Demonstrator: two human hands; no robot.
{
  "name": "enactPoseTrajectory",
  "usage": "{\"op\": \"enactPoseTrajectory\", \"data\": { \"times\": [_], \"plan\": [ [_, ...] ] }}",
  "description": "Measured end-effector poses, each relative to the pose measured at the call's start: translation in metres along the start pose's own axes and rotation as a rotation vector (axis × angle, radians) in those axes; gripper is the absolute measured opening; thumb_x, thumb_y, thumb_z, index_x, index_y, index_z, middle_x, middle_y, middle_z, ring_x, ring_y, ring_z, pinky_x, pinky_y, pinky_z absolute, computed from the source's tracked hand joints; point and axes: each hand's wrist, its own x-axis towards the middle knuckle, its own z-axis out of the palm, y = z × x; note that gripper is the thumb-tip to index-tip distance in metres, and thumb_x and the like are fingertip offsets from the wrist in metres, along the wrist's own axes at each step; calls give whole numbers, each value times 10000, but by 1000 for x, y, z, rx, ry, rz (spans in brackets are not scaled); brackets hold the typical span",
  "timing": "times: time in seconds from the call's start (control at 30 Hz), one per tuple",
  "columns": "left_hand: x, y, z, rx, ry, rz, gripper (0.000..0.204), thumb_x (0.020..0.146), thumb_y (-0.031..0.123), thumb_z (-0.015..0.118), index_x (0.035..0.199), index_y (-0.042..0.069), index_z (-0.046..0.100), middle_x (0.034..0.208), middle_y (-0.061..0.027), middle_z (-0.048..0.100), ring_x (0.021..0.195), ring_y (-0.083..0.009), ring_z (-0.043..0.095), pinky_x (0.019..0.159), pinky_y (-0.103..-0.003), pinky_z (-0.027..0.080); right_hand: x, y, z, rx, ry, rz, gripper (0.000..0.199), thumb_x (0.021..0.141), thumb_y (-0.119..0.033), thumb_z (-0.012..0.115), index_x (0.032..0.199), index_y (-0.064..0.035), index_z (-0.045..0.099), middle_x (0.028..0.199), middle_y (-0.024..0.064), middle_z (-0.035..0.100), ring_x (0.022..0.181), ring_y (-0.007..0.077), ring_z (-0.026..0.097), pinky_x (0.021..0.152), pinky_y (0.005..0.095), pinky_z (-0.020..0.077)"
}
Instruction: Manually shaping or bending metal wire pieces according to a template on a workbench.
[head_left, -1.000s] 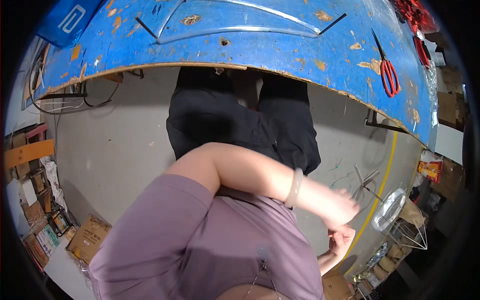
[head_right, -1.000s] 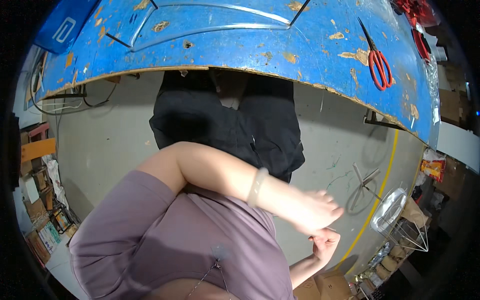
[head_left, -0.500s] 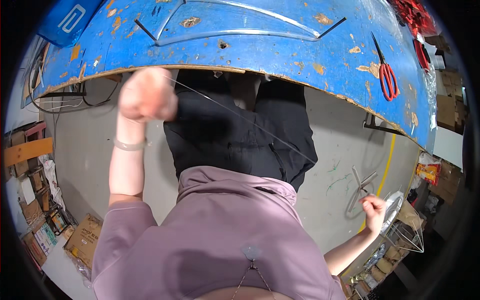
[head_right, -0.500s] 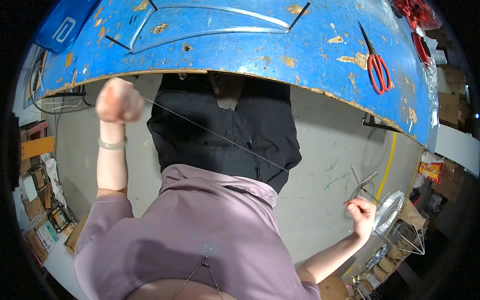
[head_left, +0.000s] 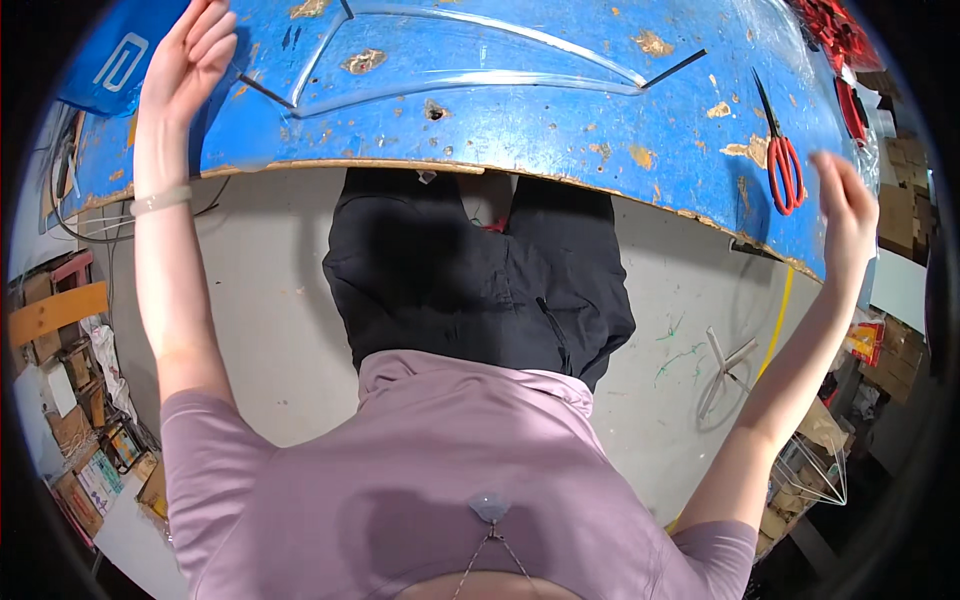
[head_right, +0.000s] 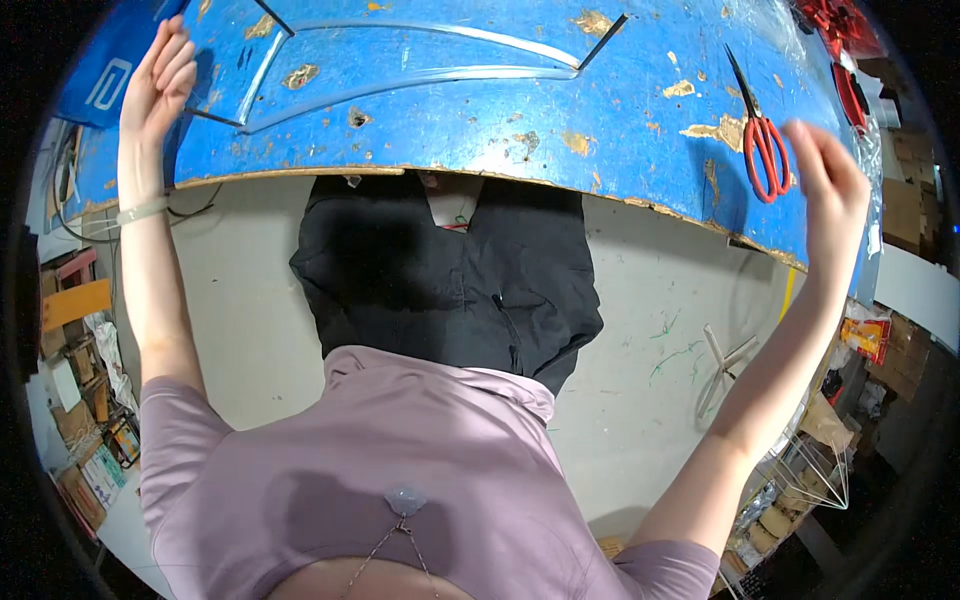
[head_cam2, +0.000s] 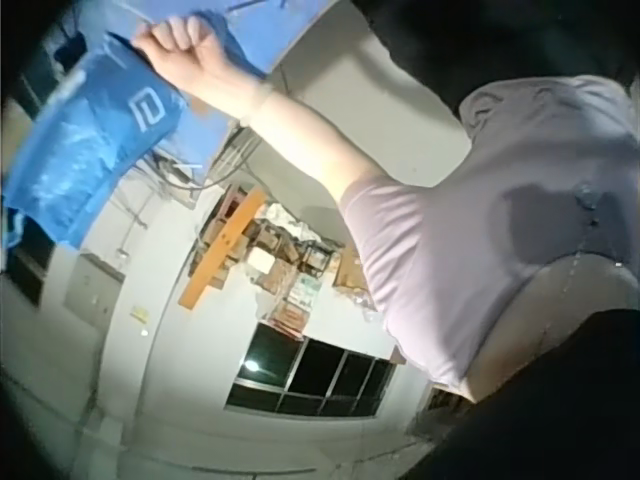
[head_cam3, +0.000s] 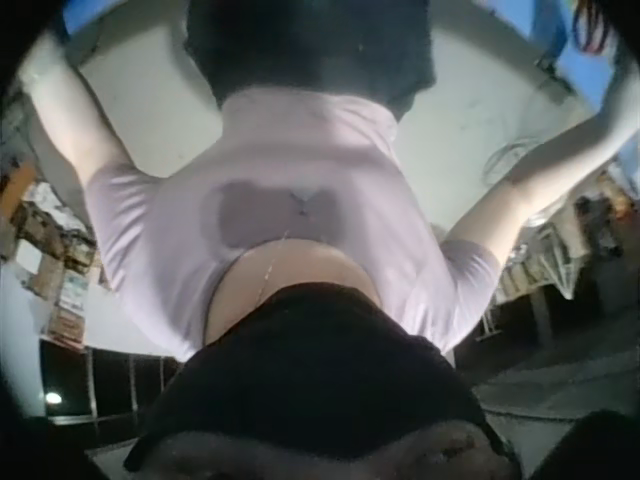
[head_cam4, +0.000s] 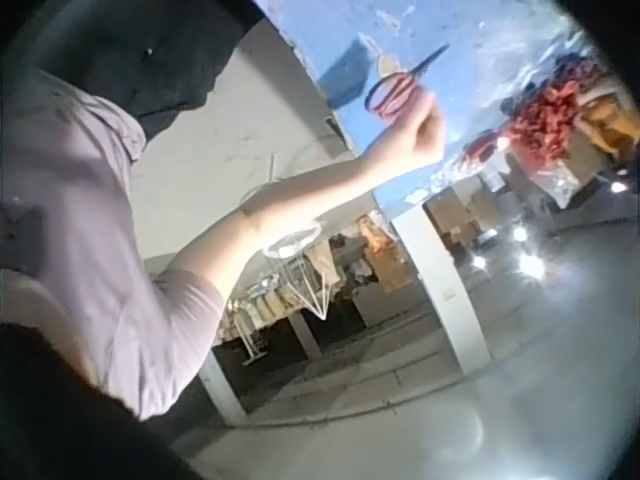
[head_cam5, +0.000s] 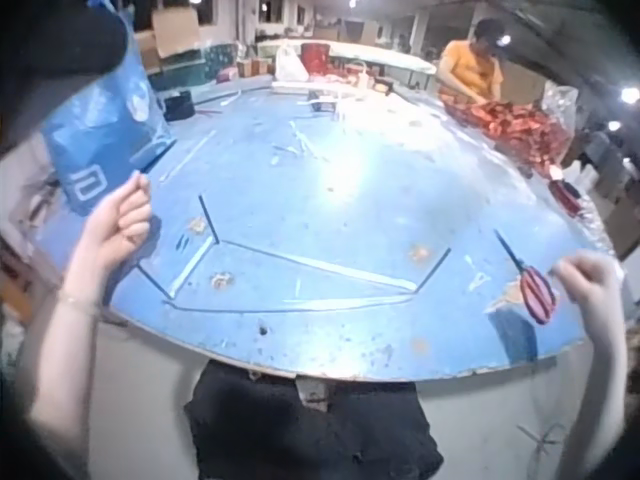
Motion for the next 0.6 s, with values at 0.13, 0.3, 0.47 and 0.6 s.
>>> {"op": "enactPoseTrajectory", "data": {
  "times": [0.13,0.3,0.47,0.6],
  "plan": [
    [33,-14,11,358,394,34,194,863,208,493,921,50,590,621,-11,501,509,-33,427,443,-166,302,55,29,25,-34,115,-64,225,811,-242,589,831,-23,638,595,-69,415,556,22,336,485,182,230],
    [61,-45,47,1260,685,-21,253,863,243,494,984,37,575,654,-29,513,503,-74,440,464,-202,344,54,79,17,-245,45,124,294,782,-294,626,704,-11,621,567,-52,420,550,30,330,487,195,238],
    [65,-51,65,2311,160,479,270,851,211,511,1039,25,565,678,-42,525,577,-114,490,541,-246,406,7,111,-4,-309,34,230,336,773,-302,637,624,-8,569,543,-54,384,540,33,305,481,199,224],
    [68,-40,71,2028,143,141,259,837,182,528,1038,24,573,683,-39,533,640,-113,514,589,-245,416,-51,118,-20,-306,96,365,343,779,-290,633,595,-14,545,527,-65,341,530,31,280,465,203,197]
  ]
}}
